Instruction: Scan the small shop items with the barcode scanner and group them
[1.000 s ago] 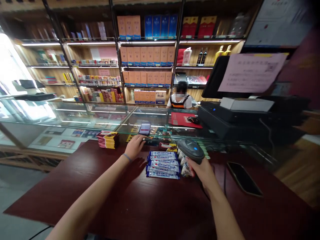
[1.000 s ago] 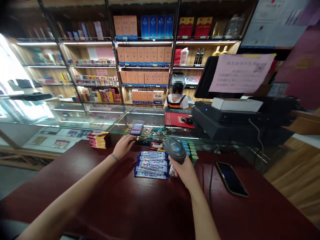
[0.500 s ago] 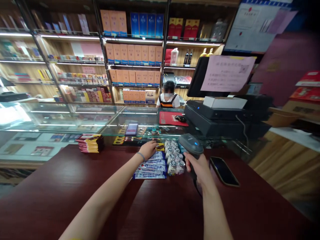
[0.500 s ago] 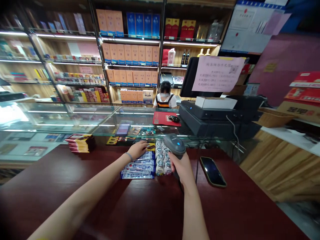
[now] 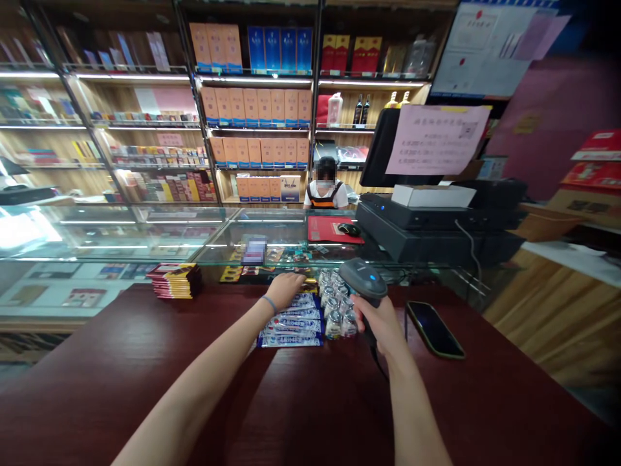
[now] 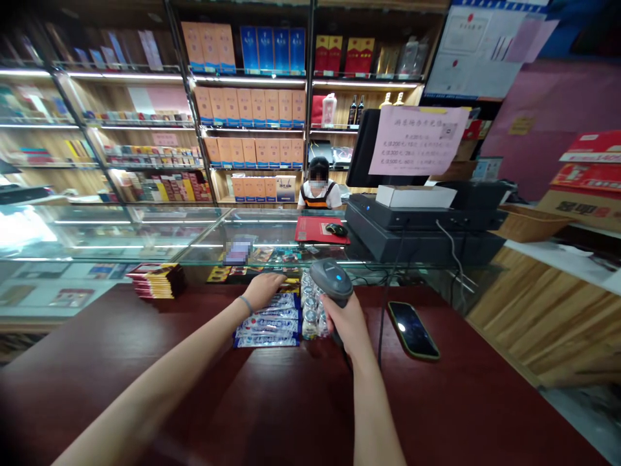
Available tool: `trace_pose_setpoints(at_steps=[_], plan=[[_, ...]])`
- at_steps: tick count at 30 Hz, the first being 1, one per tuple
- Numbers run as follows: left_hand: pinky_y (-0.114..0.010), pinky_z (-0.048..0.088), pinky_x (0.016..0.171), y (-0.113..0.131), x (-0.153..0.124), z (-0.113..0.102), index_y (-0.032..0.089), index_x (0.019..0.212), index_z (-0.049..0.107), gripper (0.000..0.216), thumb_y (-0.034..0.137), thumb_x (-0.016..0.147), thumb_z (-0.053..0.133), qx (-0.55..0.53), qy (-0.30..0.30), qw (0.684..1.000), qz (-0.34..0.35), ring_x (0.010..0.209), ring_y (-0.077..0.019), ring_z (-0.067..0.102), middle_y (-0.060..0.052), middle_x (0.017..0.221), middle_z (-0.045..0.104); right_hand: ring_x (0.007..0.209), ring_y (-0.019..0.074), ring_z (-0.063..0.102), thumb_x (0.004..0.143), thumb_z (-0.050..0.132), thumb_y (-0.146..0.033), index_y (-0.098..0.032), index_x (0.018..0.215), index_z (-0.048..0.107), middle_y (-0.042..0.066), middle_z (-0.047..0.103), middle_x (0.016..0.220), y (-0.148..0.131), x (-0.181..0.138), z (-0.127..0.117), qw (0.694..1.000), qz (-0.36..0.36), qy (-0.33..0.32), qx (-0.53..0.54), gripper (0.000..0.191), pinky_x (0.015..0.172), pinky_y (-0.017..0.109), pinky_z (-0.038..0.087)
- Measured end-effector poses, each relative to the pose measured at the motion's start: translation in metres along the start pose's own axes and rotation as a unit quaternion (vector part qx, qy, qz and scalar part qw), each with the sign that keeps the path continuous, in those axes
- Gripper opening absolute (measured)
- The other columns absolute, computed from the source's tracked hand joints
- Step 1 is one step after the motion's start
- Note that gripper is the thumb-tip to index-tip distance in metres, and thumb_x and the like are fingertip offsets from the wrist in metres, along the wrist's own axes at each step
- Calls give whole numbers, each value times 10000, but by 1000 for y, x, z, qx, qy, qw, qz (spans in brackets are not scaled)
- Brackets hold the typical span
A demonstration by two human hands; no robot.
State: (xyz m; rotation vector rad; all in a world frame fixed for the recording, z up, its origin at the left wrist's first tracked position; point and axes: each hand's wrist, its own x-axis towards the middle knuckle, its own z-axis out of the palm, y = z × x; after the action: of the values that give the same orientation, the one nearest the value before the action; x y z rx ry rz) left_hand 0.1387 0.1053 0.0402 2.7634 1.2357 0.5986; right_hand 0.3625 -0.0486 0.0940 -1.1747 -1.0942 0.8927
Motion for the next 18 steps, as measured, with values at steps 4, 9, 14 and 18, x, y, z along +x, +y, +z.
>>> trace_pose_setpoints(at_steps=[4, 9, 14, 18], plan=[[-401, 485, 991, -11, -37, -13, 222, 1184, 638, 268, 202, 968, 482, -59, 171, 982, -48, 1071, -269, 667, -122, 1105, 720, 356, 109, 408, 751, 774, -539, -237, 738, 555, -67, 491, 453, -3, -2, 3, 1000, 4, -6, -15, 373, 402, 260, 357], [-361, 525, 911, -32, -94, -22, 225, 1102, 615, 246, 386, 1004, 458, -227, 404, 857, -223, 986, -238, 671, -81, 1045, 702, 362, 107, 420, 778, 751, -502, -233, 659, 538, -53, 494, 466, -4, -5, 14, 999, 17, -29, -27, 363, 398, 262, 370], [-380, 591, 843, -56, -134, -21, 206, 1040, 579, 324, 463, 867, 674, -507, 461, 669, -289, 926, -203, 684, -56, 1005, 689, 363, 108, 423, 800, 747, -492, -234, 695, 550, -59, 489, 456, 6, -12, 38, 997, -6, -62, -33, 341, 411, 263, 373], [-449, 582, 922, -68, -148, -11, 212, 1025, 557, 351, 391, 797, 756, -608, 483, 557, -295, 919, -165, 700, -43, 1026, 693, 370, 112, 429, 811, 740, -483, -222, 826, 606, -56, 519, 485, 13, -28, 69, 992, -10, -108, -61, 294, 401, 260, 388]])
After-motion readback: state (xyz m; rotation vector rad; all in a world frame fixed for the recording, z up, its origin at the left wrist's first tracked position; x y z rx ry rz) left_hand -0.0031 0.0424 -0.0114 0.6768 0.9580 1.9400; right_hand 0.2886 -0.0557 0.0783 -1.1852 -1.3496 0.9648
